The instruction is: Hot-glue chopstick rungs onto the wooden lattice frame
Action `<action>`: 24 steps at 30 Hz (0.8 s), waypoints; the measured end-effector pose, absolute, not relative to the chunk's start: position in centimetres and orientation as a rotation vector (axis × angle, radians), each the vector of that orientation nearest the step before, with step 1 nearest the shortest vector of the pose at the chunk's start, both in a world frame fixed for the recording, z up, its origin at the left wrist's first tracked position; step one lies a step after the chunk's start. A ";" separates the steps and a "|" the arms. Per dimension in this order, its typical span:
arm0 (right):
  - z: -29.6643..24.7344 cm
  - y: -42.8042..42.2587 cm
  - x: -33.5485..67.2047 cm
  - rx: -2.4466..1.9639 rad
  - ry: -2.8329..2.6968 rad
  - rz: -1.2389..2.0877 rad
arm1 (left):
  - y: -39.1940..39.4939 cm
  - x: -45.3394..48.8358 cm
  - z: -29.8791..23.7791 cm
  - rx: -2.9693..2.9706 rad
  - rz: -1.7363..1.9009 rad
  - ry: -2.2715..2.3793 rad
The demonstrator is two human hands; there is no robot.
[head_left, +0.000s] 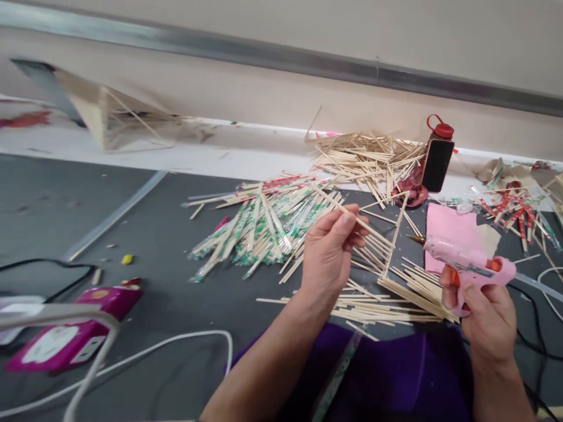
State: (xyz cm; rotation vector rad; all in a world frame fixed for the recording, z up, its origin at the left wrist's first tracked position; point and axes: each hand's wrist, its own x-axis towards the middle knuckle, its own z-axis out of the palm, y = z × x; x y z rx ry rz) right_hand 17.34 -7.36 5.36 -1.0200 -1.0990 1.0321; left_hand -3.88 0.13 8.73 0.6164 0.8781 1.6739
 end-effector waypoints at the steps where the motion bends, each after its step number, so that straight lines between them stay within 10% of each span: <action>1: 5.1 -7.6 17.3 -1.037 -1.116 1.040 | 0.3 -4.0 8.7 0.616 1.691 0.885; 24: 4.0 -8.1 17.5 -1.205 -1.310 1.028 | 0.7 -4.4 8.0 0.714 1.776 0.878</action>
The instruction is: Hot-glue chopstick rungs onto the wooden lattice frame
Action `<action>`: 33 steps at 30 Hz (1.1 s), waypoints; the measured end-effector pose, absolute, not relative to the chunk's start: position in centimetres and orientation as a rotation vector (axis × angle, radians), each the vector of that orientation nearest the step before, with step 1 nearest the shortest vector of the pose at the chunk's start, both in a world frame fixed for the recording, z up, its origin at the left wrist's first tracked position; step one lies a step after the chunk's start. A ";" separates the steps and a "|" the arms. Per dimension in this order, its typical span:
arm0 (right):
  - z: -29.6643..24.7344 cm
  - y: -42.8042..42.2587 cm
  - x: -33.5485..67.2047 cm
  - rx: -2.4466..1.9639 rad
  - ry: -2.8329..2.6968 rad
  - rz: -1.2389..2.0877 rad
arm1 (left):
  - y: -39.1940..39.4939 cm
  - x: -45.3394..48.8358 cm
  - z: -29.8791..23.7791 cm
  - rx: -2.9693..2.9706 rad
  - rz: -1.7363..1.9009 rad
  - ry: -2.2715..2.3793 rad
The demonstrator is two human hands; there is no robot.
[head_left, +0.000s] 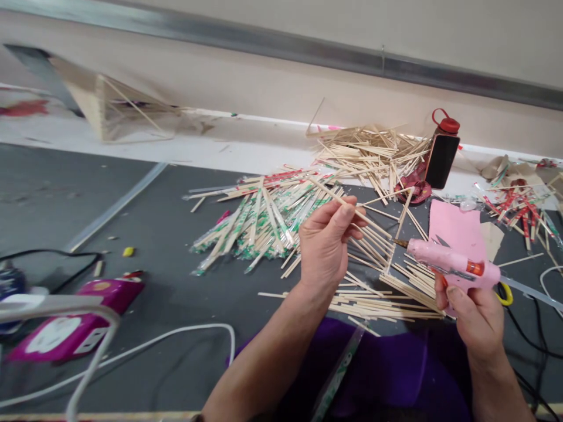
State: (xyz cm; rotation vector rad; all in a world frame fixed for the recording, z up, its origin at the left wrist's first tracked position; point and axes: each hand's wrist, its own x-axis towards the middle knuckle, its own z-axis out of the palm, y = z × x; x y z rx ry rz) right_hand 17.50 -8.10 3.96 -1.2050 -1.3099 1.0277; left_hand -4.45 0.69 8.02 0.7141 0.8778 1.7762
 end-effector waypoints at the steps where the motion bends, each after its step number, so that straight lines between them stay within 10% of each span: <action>1: 3.9 -8.1 17.5 -1.206 -1.315 1.023 | 0.7 -4.4 8.0 0.711 1.777 0.871; 33: 4.2 -7.5 17.1 -1.107 -1.414 0.933 | 1.1 -4.1 7.7 0.682 1.773 0.816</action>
